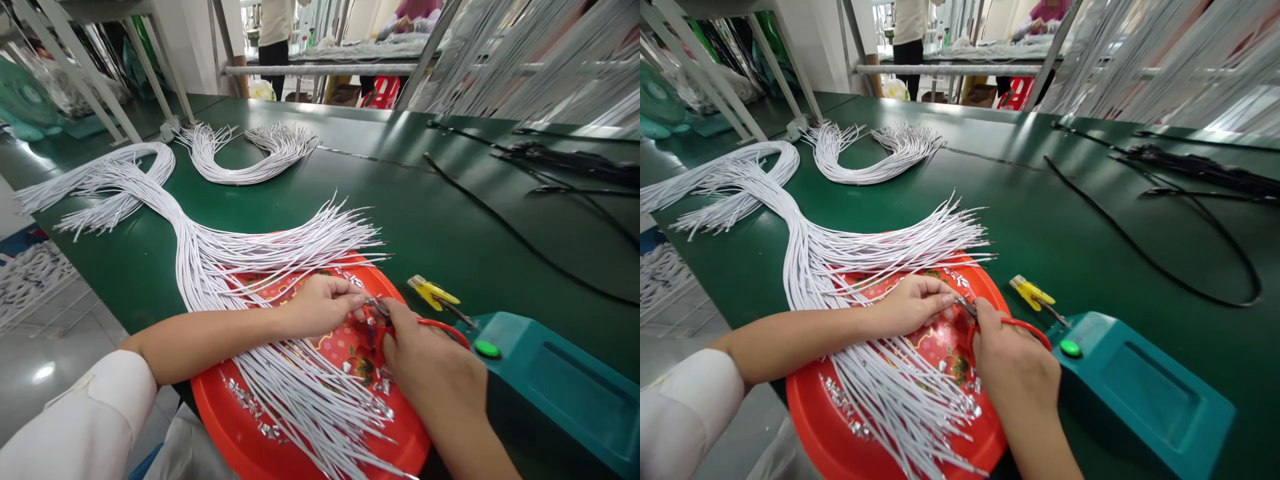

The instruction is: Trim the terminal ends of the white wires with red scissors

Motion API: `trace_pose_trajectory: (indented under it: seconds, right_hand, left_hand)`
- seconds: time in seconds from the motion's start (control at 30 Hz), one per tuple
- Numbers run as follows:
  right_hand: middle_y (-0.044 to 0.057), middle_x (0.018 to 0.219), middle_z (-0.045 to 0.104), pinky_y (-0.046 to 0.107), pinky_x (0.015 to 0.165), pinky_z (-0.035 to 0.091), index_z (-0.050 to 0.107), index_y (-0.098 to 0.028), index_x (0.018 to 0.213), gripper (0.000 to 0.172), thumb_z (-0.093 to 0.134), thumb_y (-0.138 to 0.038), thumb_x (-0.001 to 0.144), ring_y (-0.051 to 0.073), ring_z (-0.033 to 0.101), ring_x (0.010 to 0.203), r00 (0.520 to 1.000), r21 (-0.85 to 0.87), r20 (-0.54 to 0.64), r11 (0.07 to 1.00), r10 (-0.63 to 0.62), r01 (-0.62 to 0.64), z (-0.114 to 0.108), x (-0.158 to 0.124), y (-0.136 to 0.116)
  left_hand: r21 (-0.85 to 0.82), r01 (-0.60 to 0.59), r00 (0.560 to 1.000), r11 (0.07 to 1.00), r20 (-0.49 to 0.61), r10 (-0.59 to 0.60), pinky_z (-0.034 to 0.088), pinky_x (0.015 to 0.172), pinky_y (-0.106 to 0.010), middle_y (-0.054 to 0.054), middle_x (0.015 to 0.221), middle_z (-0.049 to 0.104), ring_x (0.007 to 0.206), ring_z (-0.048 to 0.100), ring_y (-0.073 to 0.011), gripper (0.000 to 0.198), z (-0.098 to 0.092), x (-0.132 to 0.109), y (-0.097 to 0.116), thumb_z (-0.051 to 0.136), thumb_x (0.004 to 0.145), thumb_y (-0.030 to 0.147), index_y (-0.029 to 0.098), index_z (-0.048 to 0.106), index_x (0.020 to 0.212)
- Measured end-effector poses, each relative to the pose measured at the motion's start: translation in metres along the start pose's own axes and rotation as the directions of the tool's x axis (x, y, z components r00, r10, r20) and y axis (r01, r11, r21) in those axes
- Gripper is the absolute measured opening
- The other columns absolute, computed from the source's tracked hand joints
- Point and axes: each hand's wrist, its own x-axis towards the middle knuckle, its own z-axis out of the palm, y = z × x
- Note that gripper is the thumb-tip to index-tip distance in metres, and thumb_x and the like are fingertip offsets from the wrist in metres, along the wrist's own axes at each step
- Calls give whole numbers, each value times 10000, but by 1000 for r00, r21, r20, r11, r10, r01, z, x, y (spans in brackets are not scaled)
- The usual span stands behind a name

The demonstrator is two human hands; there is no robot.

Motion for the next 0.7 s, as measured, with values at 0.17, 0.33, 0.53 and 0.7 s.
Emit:
trace_pose_trajectory:
  seconds: [0.17, 0.33, 0.53, 0.7]
  right_hand:
    - [-26, 389, 390, 212, 437, 118, 678, -147, 974, 245, 480, -173, 832, 95, 341, 382, 1000, -20, -22, 1000, -15, 14, -3, 1, 1]
    - [-38, 388, 376, 210, 436, 110, 670, -148, 979, 233, 508, -148, 812, 91, 334, 376, 999, -45, -1, 998, -39, 39, -6, 1, 1]
    - [-34, 391, 396, 216, 421, 94, 671, -161, 985, 255, 530, -121, 777, 86, 336, 356, 999, -77, 37, 996, -33, 36, -9, 0, 0]
    - [-35, 372, 376, 212, 416, 113, 668, -175, 1048, 311, 481, -117, 806, 87, 331, 345, 992, -26, 124, 999, 31, -28, -9, -1, -1]
  left_hand:
    - [3, -75, 997, 997, -35, 75, 405, 604, -170, 15, 624, 593, 583, 521, -43, 119, 0, 3, -7, 534, 795, 50, 90, 635, 746]
    - [2, -59, 998, 998, -37, 59, 426, 637, -191, 10, 636, 595, 606, 541, -58, 119, 0, 4, -8, 537, 790, 44, 93, 640, 759]
    - [43, -47, 997, 998, -59, 49, 424, 615, -179, 16, 634, 590, 582, 527, -48, 103, 0, 2, -6, 545, 785, 47, 89, 639, 773]
    - [63, -52, 997, 997, -56, 56, 431, 582, -183, 26, 631, 591, 512, 478, -38, 114, 1, -1, -5, 544, 785, 73, 109, 653, 790]
